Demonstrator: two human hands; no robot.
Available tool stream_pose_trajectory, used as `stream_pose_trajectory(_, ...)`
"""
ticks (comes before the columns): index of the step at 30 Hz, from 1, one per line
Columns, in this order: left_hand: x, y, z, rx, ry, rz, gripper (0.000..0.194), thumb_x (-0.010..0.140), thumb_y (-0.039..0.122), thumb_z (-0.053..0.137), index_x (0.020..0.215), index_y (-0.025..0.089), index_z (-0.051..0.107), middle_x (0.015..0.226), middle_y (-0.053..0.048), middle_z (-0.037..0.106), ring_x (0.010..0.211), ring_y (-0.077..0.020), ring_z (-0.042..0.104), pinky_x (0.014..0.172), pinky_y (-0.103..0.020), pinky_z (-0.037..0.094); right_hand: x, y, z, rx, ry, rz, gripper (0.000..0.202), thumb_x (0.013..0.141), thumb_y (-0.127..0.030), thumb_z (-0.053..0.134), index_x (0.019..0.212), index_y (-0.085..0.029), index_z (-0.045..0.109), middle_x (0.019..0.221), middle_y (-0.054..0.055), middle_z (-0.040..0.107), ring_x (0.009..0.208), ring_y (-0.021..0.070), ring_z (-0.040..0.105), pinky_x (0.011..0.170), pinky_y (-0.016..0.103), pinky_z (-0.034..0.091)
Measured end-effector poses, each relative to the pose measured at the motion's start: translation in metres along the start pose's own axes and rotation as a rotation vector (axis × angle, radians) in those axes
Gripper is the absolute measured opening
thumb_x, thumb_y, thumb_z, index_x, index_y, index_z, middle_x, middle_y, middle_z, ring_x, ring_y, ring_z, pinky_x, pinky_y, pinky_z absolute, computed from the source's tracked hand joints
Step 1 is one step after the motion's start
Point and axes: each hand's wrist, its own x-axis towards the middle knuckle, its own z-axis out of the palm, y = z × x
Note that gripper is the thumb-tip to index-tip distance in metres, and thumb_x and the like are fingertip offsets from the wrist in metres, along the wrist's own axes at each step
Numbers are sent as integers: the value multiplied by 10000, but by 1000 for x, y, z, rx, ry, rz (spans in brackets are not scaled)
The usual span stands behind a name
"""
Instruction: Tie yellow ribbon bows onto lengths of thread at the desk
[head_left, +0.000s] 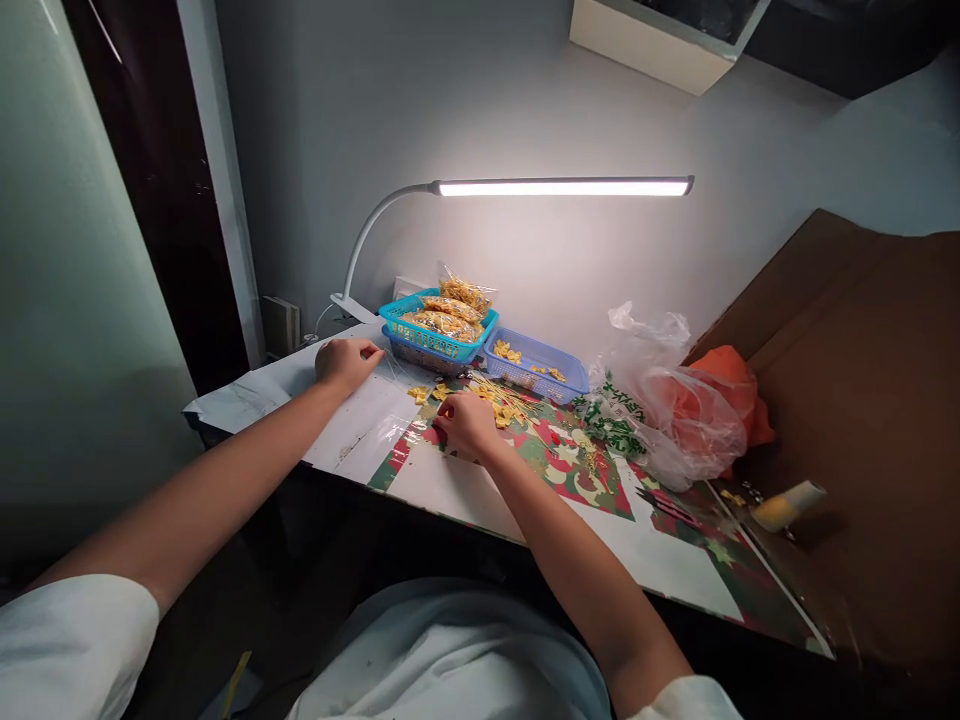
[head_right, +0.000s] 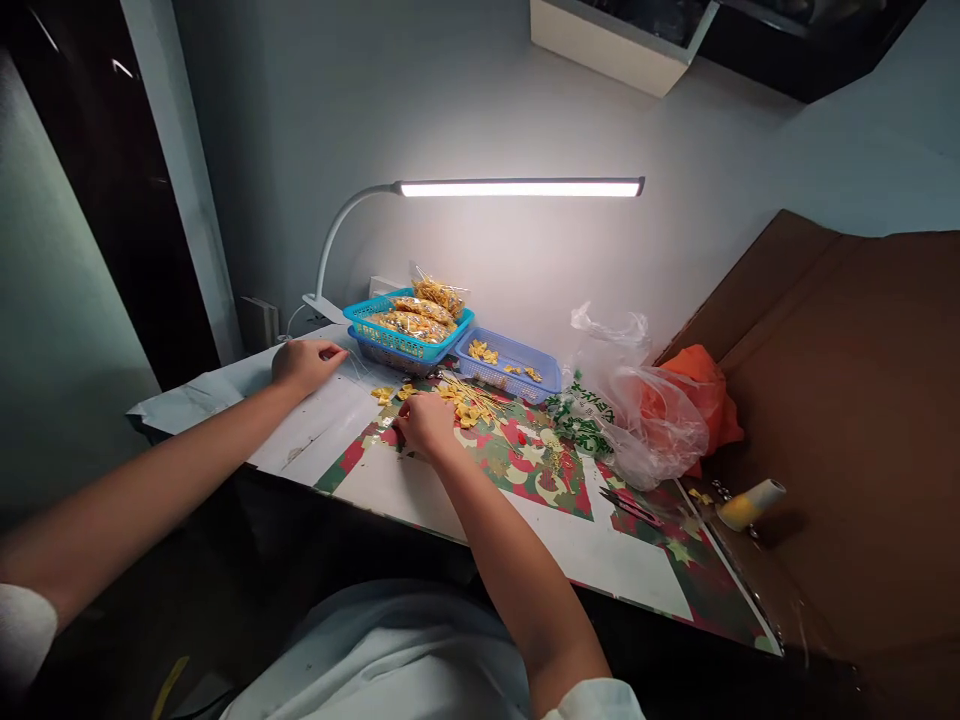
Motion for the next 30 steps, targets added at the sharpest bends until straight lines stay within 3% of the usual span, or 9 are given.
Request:
stream_pose_trajectory(7, -3, 3, -2, 1, -9, 5, 299, 858, 395, 578, 948, 206, 792, 925, -69, 775, 923, -281, 699, 810, -331, 480, 13, -11, 1, -69, -81, 63, 173, 939, -280, 607, 970, -191, 752, 1033, 81, 738, 1041, 248, 644, 853, 339, 416)
stream_pose_trajectory(13, -3, 2, -4, 3, -19, -1, 307, 854, 413, 568, 934, 213, 787, 908, -60, 775, 901, -269, 692, 796, -310, 474, 15, -12, 2, -130, -121, 30, 245, 977, -252, 528, 1009, -126, 735, 1111, 161, 708, 1077, 293, 633, 901, 394, 413)
stream_pose_trajectory(22, -3, 1, -5, -14, -5, -7, 333, 866, 415, 540, 973, 213, 782, 925, -69, 773, 894, -257, 689, 747, -307, 459, -17, -6, -1, -176, -97, -87, 251, 974, -186, 477, 1073, -121, 699, 1183, 176, 652, 1152, 294, 563, 979, 442, 379)
stream_pose_trajectory(30, -2, -1, -3, -17, 9, 0, 324, 856, 411, 550, 961, 216, 786, 927, -66, 771, 916, -265, 690, 752, -310, 470, -48, 10, -1, -159, -91, -105, 202, 996, -207, 471, 1051, -150, 657, 1141, 127, 644, 1125, 256, 534, 994, 447, 332)
